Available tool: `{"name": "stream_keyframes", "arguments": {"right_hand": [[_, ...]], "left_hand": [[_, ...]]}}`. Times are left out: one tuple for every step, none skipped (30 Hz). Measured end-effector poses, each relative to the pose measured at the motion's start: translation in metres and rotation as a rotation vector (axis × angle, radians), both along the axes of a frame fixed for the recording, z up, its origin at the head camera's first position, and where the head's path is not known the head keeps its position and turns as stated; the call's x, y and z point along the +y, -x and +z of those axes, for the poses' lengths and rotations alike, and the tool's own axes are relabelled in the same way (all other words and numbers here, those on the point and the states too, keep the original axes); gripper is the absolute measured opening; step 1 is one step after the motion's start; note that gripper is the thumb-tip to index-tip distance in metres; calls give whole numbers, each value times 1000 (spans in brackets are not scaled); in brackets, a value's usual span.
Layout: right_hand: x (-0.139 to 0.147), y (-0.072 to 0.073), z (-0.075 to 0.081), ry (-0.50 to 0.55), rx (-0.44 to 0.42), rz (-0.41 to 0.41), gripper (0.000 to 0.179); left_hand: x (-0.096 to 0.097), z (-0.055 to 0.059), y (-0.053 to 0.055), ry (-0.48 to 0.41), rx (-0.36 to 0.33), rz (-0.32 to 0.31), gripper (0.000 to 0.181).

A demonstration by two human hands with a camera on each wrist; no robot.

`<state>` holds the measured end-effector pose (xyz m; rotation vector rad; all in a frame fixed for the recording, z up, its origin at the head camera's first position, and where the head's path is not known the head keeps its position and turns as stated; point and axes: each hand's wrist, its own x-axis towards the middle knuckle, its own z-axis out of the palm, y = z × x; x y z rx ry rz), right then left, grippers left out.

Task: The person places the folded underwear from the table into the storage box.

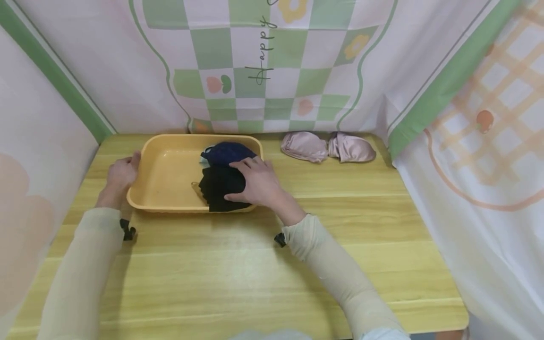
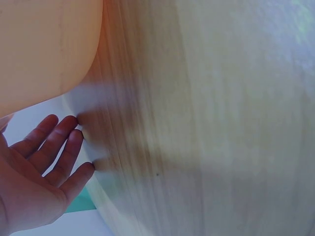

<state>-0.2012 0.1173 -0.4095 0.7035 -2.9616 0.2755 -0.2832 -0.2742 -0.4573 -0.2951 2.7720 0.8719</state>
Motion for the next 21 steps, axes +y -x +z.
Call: {"name": "stream_keyframes", "arguments": {"right_hand": [[0, 0, 0, -3, -4, 3, 90], [-1, 0, 0, -7, -9, 5, 89], [-1, 1, 0, -8, -14, 6, 88], [-2, 1, 0, -11, -17, 6, 86], [-3, 2, -1, -11, -18, 4, 85], [-3, 2, -1, -8, -18, 2, 84], [-4, 3, -3, -1, -19, -2, 83], [-5, 4, -4, 2, -20, -6, 82], [-6, 6, -6, 4, -18, -9, 82], [-6, 7, -7, 3, -14, -12, 81], [-7, 7, -9, 4, -10, -14, 81], [-7, 8, -11, 2, -7, -14, 82], [-7, 8, -12, 2, -6, -13, 82], [-7, 8, -13, -2, -3, -12, 82], [-8, 8, -14, -5, -3, -9, 83], [-8, 8, -14, -3, -4, -7, 84], [-7, 8, -13, 4, -8, -5, 84], [-7, 8, -12, 10, -8, -2, 85], [-6, 9, -11, 18, -9, 0, 86], [-5, 9, -10, 23, -8, 0, 86], [-4, 10, -10, 31, -6, 0, 86]], "left_hand": [[0, 0, 0, -1, -4, -1, 92], [0, 0, 0, -4, -7, -1, 92], [0, 1, -1, -7, -10, 1, 93], [0, 1, -1, -7, -12, 0, 93], [0, 1, -1, -6, -11, -2, 93], [0, 1, -2, -5, -12, -2, 93], [0, 1, -2, -6, -12, -4, 94], [0, 1, -3, -8, -13, -1, 94], [0, 0, -3, -8, -12, -2, 94], [0, 0, -3, -9, -10, -1, 94], [1, 0, -3, -13, -11, -1, 94], [1, 0, -3, -16, -13, 0, 94], [1, 0, -3, -22, -15, 2, 93], [2, 0, -3, -25, -16, 4, 93], [2, 0, -2, -24, -13, 3, 92], [2, 0, -2, -27, -12, 4, 92], [2, 0, -2, -27, -11, 3, 92], [1, 0, -1, -25, -10, 4, 92], [1, 0, -1, -24, -7, 7, 91], [1, 0, -1, -23, -6, 9, 91], [0, 0, -1, -23, -6, 11, 91]]}}
